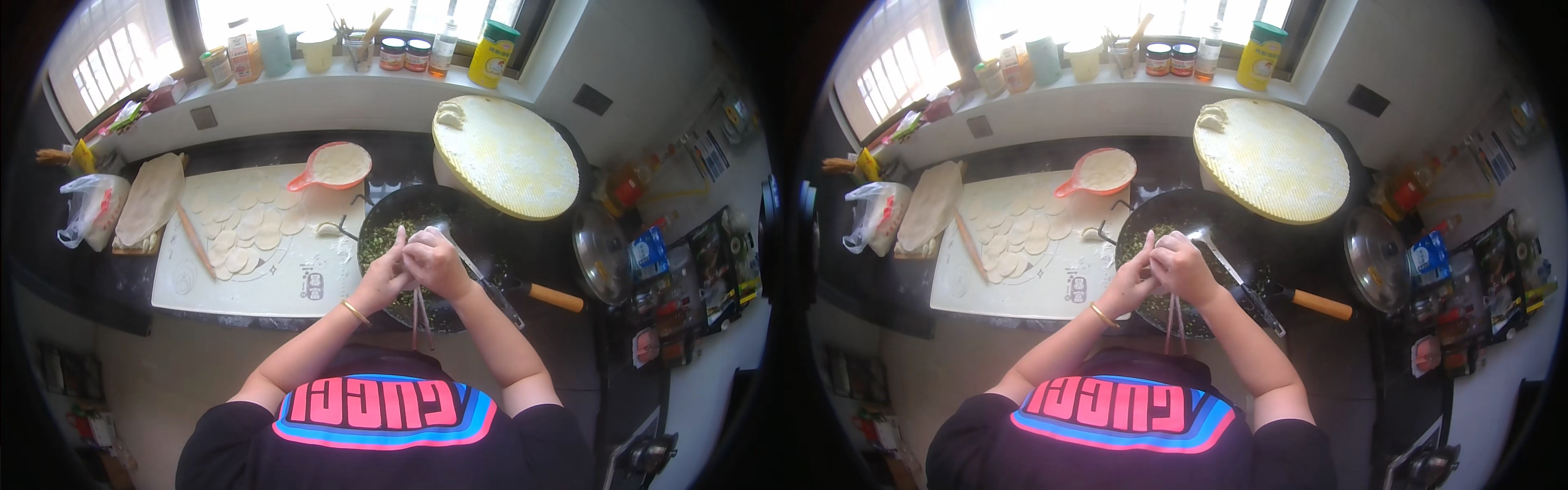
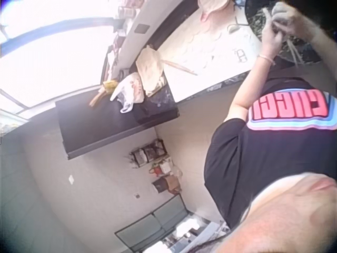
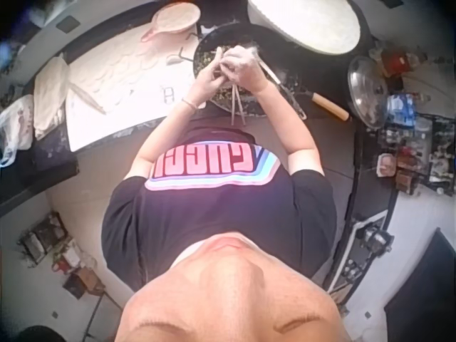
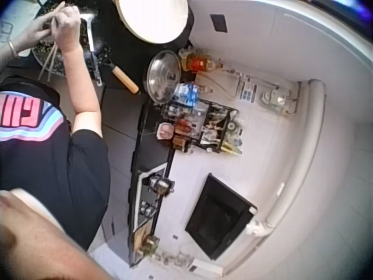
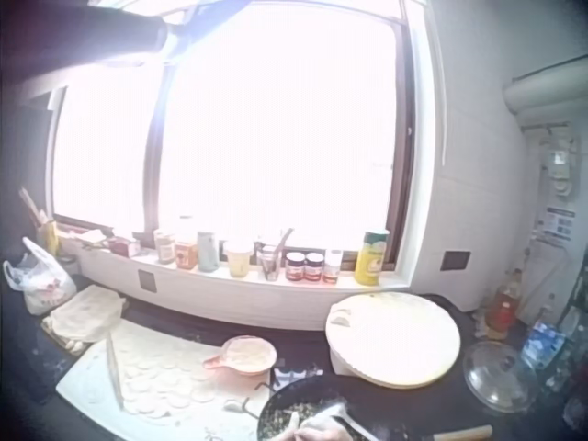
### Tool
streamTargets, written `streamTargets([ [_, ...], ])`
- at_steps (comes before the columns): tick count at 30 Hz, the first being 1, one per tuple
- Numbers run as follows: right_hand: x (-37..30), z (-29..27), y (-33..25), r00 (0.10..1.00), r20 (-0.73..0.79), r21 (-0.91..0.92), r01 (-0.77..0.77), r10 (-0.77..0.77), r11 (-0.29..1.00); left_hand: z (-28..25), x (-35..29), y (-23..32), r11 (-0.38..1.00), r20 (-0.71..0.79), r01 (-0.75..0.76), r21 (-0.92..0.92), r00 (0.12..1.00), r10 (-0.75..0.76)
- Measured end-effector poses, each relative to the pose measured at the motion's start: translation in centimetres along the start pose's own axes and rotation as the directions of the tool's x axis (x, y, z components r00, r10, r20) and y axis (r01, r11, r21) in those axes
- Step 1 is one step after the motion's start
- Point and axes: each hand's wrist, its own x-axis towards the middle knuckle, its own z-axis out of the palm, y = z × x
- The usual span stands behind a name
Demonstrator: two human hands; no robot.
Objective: The person prepares dumplings by placing a green vegetable filling onto circular dough wrappers using chopsticks. They fold and seal the wrappers by hand, creating a crescent shape, and place the finished dumplings on a cutting board. The process is repeated for multiple units.
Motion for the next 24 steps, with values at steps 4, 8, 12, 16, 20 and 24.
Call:
streamTargets([
  [4, -0.5, -0.4, 0.6, 0.974, -0.005, 0.129, -0.222, 0.225, 0.966, -0.2, 0.0, -0.5, 0.995, -0.025, 0.000, -0.102, 1.000, -0.002],
  [8, -0.7, 0.0, 0.5, 0.962, 0.029, 0.165, -0.272, 0.271, 0.948, -0.5, 0.0, -1.0, 0.998, 0.080, 0.048, -0.038, 0.996, -0.045],
  [12, -1.0, 0.9, 0.5, 0.994, -0.071, 0.031, -0.080, 0.082, 0.996, -0.2, 0.0, -1.0, 1.000, 0.055, 0.010, 0.015, 0.998, -0.011],
  [16, -1.4, 0.2, 0.7, 0.964, -0.024, 0.156, -0.259, 0.265, 0.953, 0.1, -0.2, -1.1, 0.996, -0.025, -0.015, -0.089, 1.000, 0.013],
  [20, -1.5, 0.1, 0.3, 0.960, -0.011, 0.115, -0.277, 0.280, 0.954, -0.2, -0.1, -1.4, 0.997, 0.027, -0.013, 0.072, 1.000, 0.011],
  [24, -2.0, 1.2, 0.4, 0.988, -0.126, 0.028, -0.090, 0.093, 0.996, 0.3, -0.3, -1.5, 0.999, 0.049, 0.003, -0.042, 0.999, -0.001],
])
